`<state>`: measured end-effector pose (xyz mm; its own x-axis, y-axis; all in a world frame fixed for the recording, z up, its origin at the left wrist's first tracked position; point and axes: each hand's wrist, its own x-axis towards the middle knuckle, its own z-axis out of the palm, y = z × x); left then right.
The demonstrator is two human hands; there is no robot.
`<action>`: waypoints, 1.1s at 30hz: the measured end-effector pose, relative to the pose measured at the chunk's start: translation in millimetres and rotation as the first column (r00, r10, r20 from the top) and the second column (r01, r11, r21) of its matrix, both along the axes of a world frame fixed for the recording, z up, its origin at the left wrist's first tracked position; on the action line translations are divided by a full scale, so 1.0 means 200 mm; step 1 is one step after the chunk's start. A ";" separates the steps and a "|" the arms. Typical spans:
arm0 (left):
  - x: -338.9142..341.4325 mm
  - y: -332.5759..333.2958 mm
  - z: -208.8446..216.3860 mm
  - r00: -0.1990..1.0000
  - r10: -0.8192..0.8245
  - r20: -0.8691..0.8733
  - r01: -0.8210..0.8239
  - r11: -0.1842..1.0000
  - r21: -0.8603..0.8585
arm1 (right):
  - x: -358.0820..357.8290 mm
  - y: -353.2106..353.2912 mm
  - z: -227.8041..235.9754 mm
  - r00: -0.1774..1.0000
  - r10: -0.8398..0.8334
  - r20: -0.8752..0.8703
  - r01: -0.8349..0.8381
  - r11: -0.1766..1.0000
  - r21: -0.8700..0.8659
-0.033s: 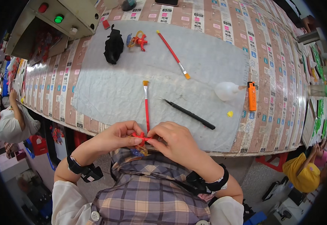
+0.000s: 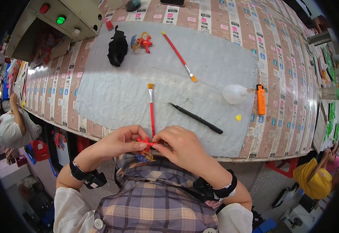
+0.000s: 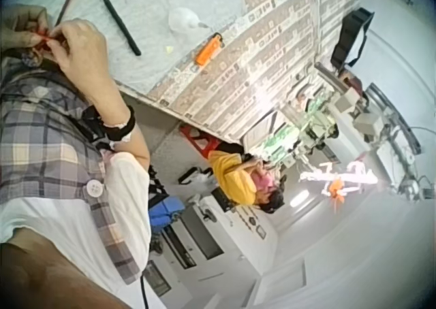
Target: Painting and assembling small plastic toy figures at a workbench.
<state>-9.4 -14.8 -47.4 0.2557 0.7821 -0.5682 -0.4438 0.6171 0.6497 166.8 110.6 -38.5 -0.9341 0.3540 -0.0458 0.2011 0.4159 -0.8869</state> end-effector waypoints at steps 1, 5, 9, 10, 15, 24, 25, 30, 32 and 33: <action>0.00 0.00 0.00 1.000 -0.003 -0.004 0.003 1.000 -0.002 | 0.00 0.00 0.00 1.000 0.010 -0.004 -0.010 1.000 0.009; 0.00 0.00 0.00 1.000 -0.002 -0.010 0.002 1.000 0.004 | 0.00 0.00 -0.01 0.999 0.030 -0.033 -0.028 0.998 0.050; 0.01 -0.01 0.01 0.999 -0.001 -0.048 0.001 1.000 0.009 | 0.00 -0.03 -0.01 0.996 0.026 -0.080 -0.016 0.992 0.122; 0.01 -0.01 0.01 0.998 -0.002 -0.056 0.003 1.000 0.012 | 0.00 -0.04 -0.02 0.996 0.010 -0.091 0.002 0.992 0.127; 0.02 -0.02 0.01 0.998 0.024 -0.064 -0.020 0.998 0.066 | 0.02 -0.07 -0.04 0.990 -0.028 -0.136 0.047 0.990 0.132; 0.02 -0.01 0.02 0.996 -0.005 -0.091 0.012 0.997 0.079 | 0.01 -0.04 -0.02 0.997 -0.005 -0.081 0.011 0.997 0.077; 0.02 -0.01 0.02 0.996 -0.006 -0.088 0.013 0.997 0.076 | 0.01 -0.04 -0.02 0.997 -0.003 -0.074 0.009 0.997 0.075; 0.02 -0.01 0.01 0.996 -0.008 -0.085 0.014 0.997 0.072 | 0.01 -0.03 -0.01 0.999 -0.004 -0.044 0.006 0.999 0.051; 0.02 -0.01 0.01 0.997 -0.003 -0.082 0.009 0.997 0.070 | 0.01 -0.03 -0.01 0.999 0.002 -0.045 0.000 0.999 0.049; 0.02 -0.01 0.01 0.997 0.001 -0.081 0.005 0.998 0.071 | 0.01 -0.03 -0.02 0.999 0.005 -0.046 -0.003 0.999 0.047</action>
